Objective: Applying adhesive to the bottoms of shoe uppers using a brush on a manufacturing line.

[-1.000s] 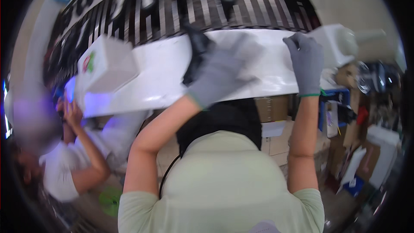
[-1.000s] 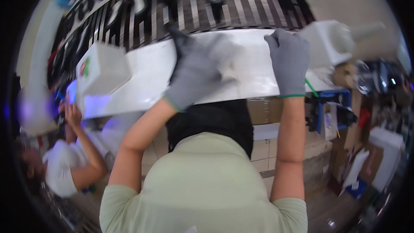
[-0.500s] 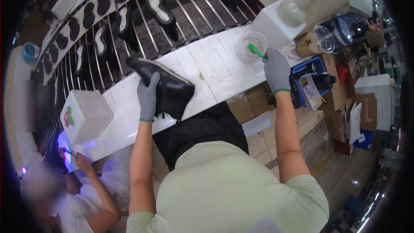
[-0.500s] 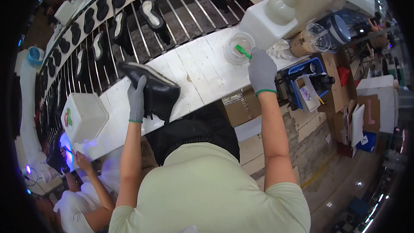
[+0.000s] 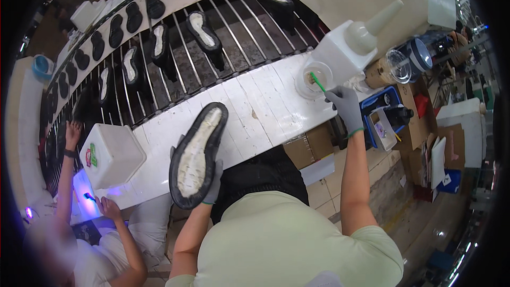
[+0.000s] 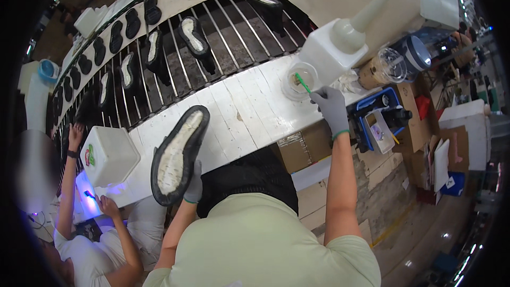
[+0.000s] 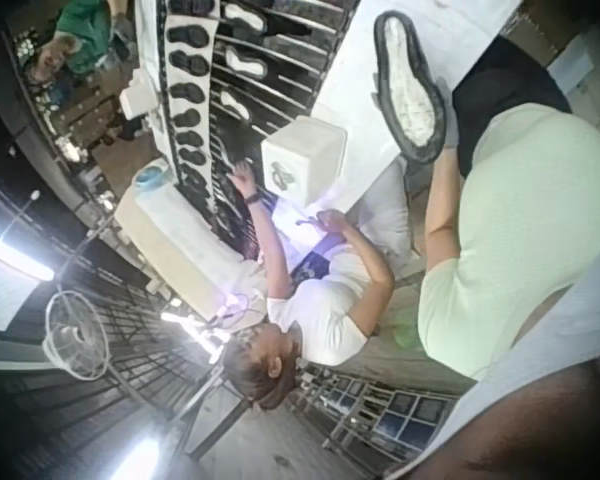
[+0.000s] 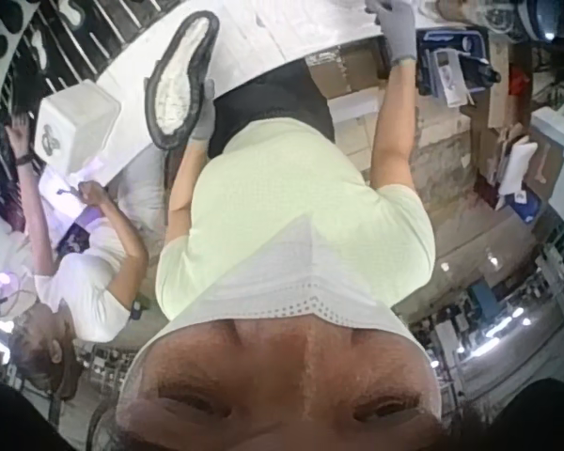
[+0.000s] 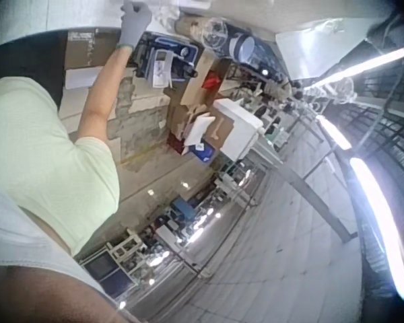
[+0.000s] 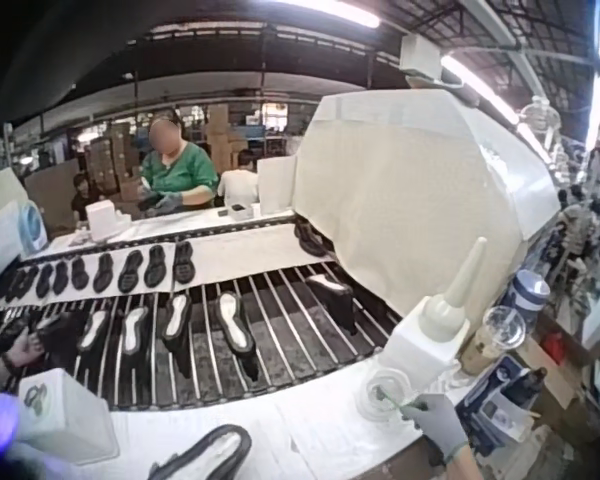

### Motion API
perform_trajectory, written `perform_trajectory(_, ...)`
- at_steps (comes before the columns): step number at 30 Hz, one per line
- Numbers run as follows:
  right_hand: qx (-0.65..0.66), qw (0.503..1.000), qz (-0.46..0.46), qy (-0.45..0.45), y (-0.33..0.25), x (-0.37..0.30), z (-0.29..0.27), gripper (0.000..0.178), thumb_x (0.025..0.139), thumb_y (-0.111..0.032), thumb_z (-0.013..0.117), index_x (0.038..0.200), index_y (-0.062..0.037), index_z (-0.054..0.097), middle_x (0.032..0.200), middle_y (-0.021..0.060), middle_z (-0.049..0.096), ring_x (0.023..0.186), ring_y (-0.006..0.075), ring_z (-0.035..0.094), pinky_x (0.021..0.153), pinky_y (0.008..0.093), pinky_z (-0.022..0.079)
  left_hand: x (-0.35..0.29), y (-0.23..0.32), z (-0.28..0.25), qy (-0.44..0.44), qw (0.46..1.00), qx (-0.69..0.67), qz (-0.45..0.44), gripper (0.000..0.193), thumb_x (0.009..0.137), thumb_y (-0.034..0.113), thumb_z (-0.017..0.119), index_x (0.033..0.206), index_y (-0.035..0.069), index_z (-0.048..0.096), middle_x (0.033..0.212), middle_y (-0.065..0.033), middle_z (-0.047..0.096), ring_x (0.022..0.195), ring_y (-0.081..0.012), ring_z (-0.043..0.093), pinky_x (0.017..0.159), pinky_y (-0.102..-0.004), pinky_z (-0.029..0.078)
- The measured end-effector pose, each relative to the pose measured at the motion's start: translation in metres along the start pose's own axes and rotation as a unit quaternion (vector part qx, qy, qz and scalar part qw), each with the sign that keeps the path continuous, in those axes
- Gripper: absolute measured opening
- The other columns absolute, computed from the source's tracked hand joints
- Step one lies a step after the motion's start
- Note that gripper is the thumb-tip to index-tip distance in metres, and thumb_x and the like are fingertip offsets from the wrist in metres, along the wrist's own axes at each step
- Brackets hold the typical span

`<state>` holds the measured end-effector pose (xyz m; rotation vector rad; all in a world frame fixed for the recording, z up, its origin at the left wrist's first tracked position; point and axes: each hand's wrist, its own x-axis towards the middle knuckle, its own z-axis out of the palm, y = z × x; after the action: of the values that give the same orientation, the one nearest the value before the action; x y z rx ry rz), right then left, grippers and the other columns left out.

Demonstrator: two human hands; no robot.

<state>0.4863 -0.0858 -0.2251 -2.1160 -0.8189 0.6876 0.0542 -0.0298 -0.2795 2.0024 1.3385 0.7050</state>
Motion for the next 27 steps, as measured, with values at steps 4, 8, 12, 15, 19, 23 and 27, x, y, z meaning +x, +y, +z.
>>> perform_trajectory(4, 0.22, 0.975, 0.035, 0.01, 0.0, -0.023, 0.024, 0.021, 0.092, -0.02, 0.061, 0.091, 0.0001, 0.068, 0.074, 0.0018, 0.066, 0.054, 0.0019, 0.05, 0.044, 0.0177, 0.034, -0.012, -0.017, 0.01, 0.044, 0.989, 0.108, 0.093, 0.058, 0.09, 0.024, 0.065, 0.141, 0.006, 0.045, 0.142, -0.0139, 0.047, 0.133, -0.0313, 0.04, 0.112, -0.0412, 0.029)
perform_trajectory(8, 0.496, 0.855, 0.106, -0.11, -0.021, -0.021, 0.03, 0.03, 0.098, -0.019, 0.053, 0.12, 0.0008, 0.056, 0.083, 0.0013, 0.059, 0.05, 0.0018, 0.041, 0.04, 0.0146, 0.028, 0.023, 0.079, -0.024, 0.042, 0.97, 0.217, 0.1, 0.074, 0.084, 0.046, 0.061, 0.147, 0.016, 0.037, 0.149, -0.0095, 0.039, 0.142, -0.0306, 0.026, 0.116, -0.0584, 0.007)
perform_trajectory(12, 0.468, 0.878, -0.044, -0.092, -0.085, -0.036, 0.034, 0.033, 0.095, -0.016, 0.058, 0.122, 0.004, 0.057, 0.093, 0.0042, 0.064, 0.058, 0.0038, 0.046, 0.047, 0.0167, 0.031, 0.021, 0.088, -0.008, 0.064, 0.98, 0.119, 0.144, 0.072, 0.084, 0.027, 0.072, 0.143, 0.006, 0.037, 0.143, -0.0136, 0.043, 0.13, -0.0275, 0.042, 0.112, -0.0386, 0.029)
perform_trajectory(15, 0.373, 0.911, -0.086, -0.156, -0.13, -0.067, 0.037, 0.024, 0.086, -0.006, 0.059, 0.107, 0.003, 0.067, 0.087, 0.0047, 0.065, 0.06, 0.0045, 0.048, 0.05, 0.018, 0.034, 0.018, 0.087, 0.002, 0.065, 0.987, 0.036, 0.145, 0.061, 0.088, 0.021, 0.071, 0.14, 0.007, 0.043, 0.132, -0.0111, 0.053, 0.117, -0.0236, 0.054, 0.101, -0.0333, 0.044)
perform_trajectory(19, 0.203, 0.923, -0.169, -0.278, -0.154, -0.107, 0.061, 0.023, 0.072, 0.005, 0.064, 0.093, 0.0025, 0.073, 0.083, 0.007, 0.067, 0.066, 0.0086, 0.056, 0.057, 0.0209, 0.042, 0.016, 0.076, 0.009, 0.089, 0.988, 0.032, 0.124, 0.065, 0.086, 0.022, 0.072, 0.14, 0.006, 0.041, 0.133, -0.0125, 0.052, 0.118, -0.0255, 0.053, 0.102, -0.0361, 0.042)
perform_trajectory(23, 0.127, 0.913, -0.199, -0.333, -0.146, -0.13, 0.078, 0.028, 0.068, 0.006, 0.071, 0.095, 0.0014, 0.074, 0.083, 0.009, 0.069, 0.071, 0.0111, 0.061, 0.062, 0.0223, 0.045, 0.015, 0.065, 0.018, 0.115, 0.985, 0.008, 0.127, 0.071, 0.083, 0.023, 0.074, 0.141, 0.006, 0.037, 0.133, -0.0144, 0.051, 0.12, -0.028, 0.052, 0.103, -0.0399, 0.039)
perform_trajectory(27, 0.115, 0.922, -0.166, -0.331, -0.141, -0.134, 0.084, 0.027, 0.068, 0.006, 0.072, 0.095, 0.0004, 0.074, 0.083, 0.0088, 0.069, 0.073, 0.011, 0.061, 0.065, 0.0228, 0.046, 0.015, 0.055, 0.028, 0.135, 0.981, -0.026, 0.138, 0.076, 0.08, 0.025, 0.077, 0.141, 0.006, 0.034, 0.134, -0.0162, 0.049, 0.121, -0.0304, 0.051, 0.104, -0.0437, 0.036)
